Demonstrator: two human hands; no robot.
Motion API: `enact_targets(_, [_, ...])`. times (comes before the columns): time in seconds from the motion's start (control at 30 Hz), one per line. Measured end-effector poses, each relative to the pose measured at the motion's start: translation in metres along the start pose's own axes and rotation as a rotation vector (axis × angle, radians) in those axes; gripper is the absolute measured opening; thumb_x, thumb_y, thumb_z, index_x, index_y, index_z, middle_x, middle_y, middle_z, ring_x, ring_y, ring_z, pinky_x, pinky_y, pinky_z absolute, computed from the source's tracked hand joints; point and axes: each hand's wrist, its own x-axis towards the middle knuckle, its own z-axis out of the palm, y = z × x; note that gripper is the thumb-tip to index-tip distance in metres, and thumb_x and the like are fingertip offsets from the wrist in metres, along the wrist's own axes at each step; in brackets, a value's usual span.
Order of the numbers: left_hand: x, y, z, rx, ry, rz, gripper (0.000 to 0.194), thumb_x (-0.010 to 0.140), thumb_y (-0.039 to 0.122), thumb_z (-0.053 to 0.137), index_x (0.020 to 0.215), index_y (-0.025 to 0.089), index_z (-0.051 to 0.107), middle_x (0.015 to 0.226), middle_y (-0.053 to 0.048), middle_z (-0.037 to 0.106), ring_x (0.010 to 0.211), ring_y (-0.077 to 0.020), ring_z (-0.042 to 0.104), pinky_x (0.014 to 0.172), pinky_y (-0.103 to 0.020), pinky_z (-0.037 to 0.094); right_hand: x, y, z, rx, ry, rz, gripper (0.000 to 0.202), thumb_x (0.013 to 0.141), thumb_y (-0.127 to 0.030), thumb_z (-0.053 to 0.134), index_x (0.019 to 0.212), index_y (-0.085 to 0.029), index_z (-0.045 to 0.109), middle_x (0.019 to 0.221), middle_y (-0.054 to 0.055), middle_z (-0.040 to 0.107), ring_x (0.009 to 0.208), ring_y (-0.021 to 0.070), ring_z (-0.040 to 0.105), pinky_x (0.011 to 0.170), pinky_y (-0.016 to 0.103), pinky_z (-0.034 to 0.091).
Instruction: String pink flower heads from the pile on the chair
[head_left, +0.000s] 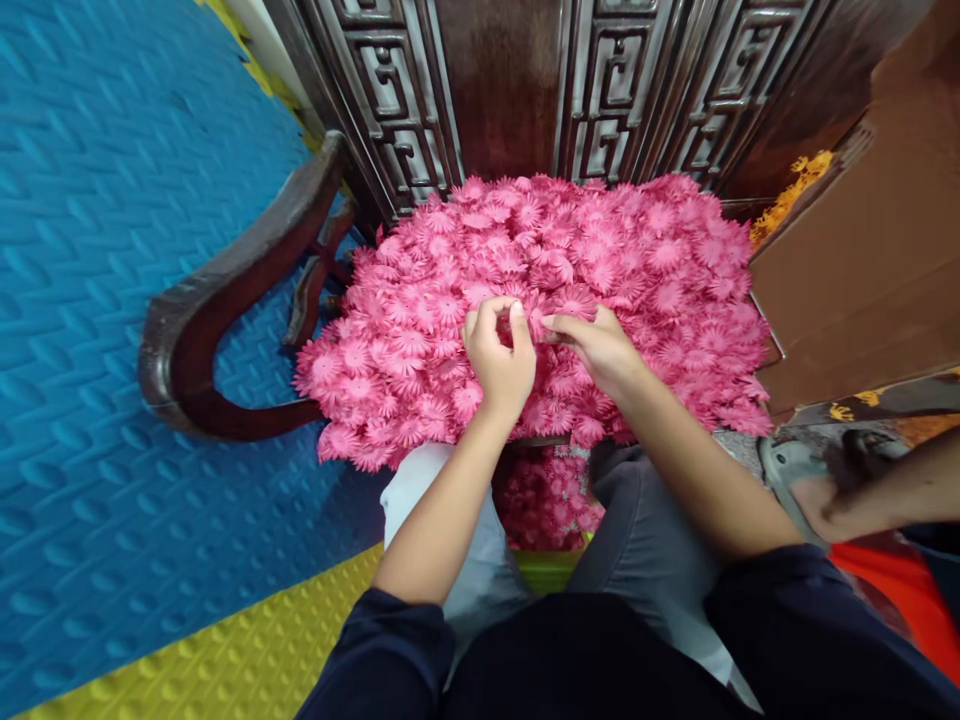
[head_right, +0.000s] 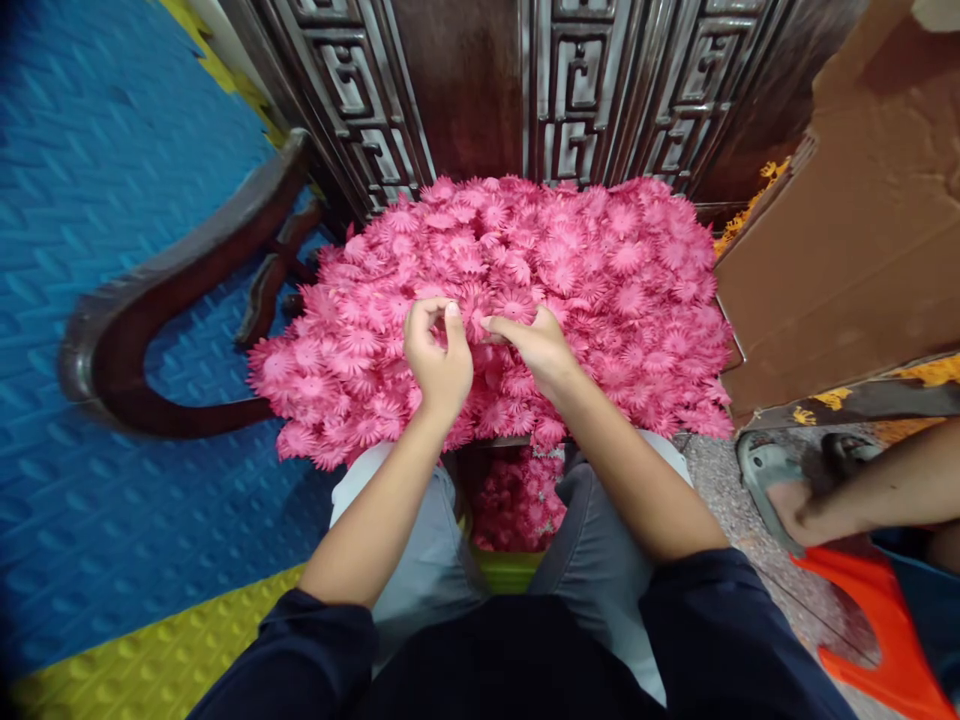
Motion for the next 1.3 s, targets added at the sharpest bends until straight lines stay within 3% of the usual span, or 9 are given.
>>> enact_targets(0.23, [0.0, -0.001, 0.0, 0.174, -0.024, 0.096, 0.016, 0.089, 0.031, 0.048, 0.085, 0.021, 0.06, 0.086, -0.004, 0.067, 0.081, -0.0189, 0.051, 0.079, -0.033, 0.032, -0.004, 0.003, 0.003, 0.057, -0.062, -0.024, 0.024, 0.056, -0.034, 0.077, 0.068, -0.018, 0.064, 0.07, -0.003, 0.066, 0.068, 0.0107, 0.063, 0.074, 0.029, 0.056])
enact_targets(0.4, [0.0, -0.004, 0.002, 0.152, -0.062, 0.085, 0.014, 0.088, 0.028, 0.048, 0.082, 0.021, 0.059, 0.084, -0.005, 0.066, 0.08, -0.0188, 0.052, 0.08, -0.033, 0.034, -0.002, 0.01, 0.003, -0.076, 0.077, -0.105, 0.027, 0.056, -0.024, 0.076, 0.08, -0.017, 0.066, 0.078, 0.0, 0.069, 0.073, 0.0118, 0.064, 0.082, 0.032, 0.053])
enact_targets(0.5, [0.001, -0.005, 0.005, -0.041, -0.062, -0.061, 0.012, 0.088, 0.024, 0.047, 0.08, 0.02, 0.055, 0.081, -0.003, 0.062, 0.078, -0.016, 0.053, 0.078, -0.029, 0.038, 0.001, 0.011, 0.002, -0.154, 0.149, -0.156, 0.024, 0.055, -0.018, 0.072, 0.077, -0.017, 0.062, 0.075, -0.002, 0.068, 0.071, 0.0114, 0.063, 0.081, 0.031, 0.052])
enact_targets(0.67, [0.01, -0.005, 0.009, -0.359, -0.053, -0.516, 0.016, 0.082, 0.011, 0.051, 0.068, 0.018, 0.05, 0.06, 0.005, 0.046, 0.053, -0.0093, 0.039, 0.058, -0.023, 0.031, 0.005, 0.007, 0.002, -0.267, 0.147, -0.196, 0.019, 0.052, -0.013, 0.071, 0.065, -0.018, 0.057, 0.064, -0.004, 0.063, 0.062, 0.0106, 0.058, 0.072, 0.03, 0.052])
enact_targets(0.8, [0.021, -0.001, 0.003, -0.484, -0.094, -0.632, 0.024, 0.082, 0.006, 0.05, 0.061, 0.018, 0.046, 0.056, 0.006, 0.038, 0.051, -0.0086, 0.031, 0.057, -0.023, 0.027, 0.006, 0.001, 0.002, -0.257, 0.046, -0.112, 0.016, 0.056, -0.019, 0.071, 0.054, -0.018, 0.055, 0.05, -0.004, 0.057, 0.047, 0.0092, 0.052, 0.056, 0.027, 0.048])
enact_targets(0.97, [0.028, 0.002, -0.006, -0.58, -0.09, -0.53, 0.021, 0.083, 0.01, 0.052, 0.064, 0.018, 0.047, 0.058, 0.005, 0.036, 0.052, -0.0085, 0.031, 0.057, -0.022, 0.03, 0.003, -0.011, 0.005, -0.294, -0.011, -0.125, 0.024, 0.059, -0.024, 0.071, 0.046, -0.018, 0.053, 0.043, -0.004, 0.053, 0.042, 0.0073, 0.047, 0.051, 0.025, 0.043])
enact_targets(1.13, [0.028, -0.001, -0.007, -0.509, -0.103, -0.334, 0.016, 0.086, 0.021, 0.05, 0.069, 0.02, 0.046, 0.063, 0.003, 0.04, 0.056, -0.0092, 0.038, 0.059, -0.022, 0.035, 0.003, -0.009, 0.011, -0.301, 0.019, -0.198, 0.021, 0.058, -0.024, 0.072, 0.053, -0.019, 0.052, 0.049, -0.005, 0.055, 0.045, 0.0094, 0.049, 0.053, 0.027, 0.046])
enact_targets(1.3, [0.023, -0.005, -0.008, -0.303, -0.091, -0.127, 0.02, 0.088, 0.039, 0.048, 0.08, 0.02, 0.049, 0.076, -0.001, 0.053, 0.073, -0.0114, 0.052, 0.072, -0.024, 0.041, 0.009, 0.008, 0.011, -0.276, 0.115, -0.297, 0.025, 0.057, -0.022, 0.073, 0.076, -0.02, 0.057, 0.077, -0.002, 0.066, 0.07, 0.0132, 0.061, 0.077, 0.032, 0.052])
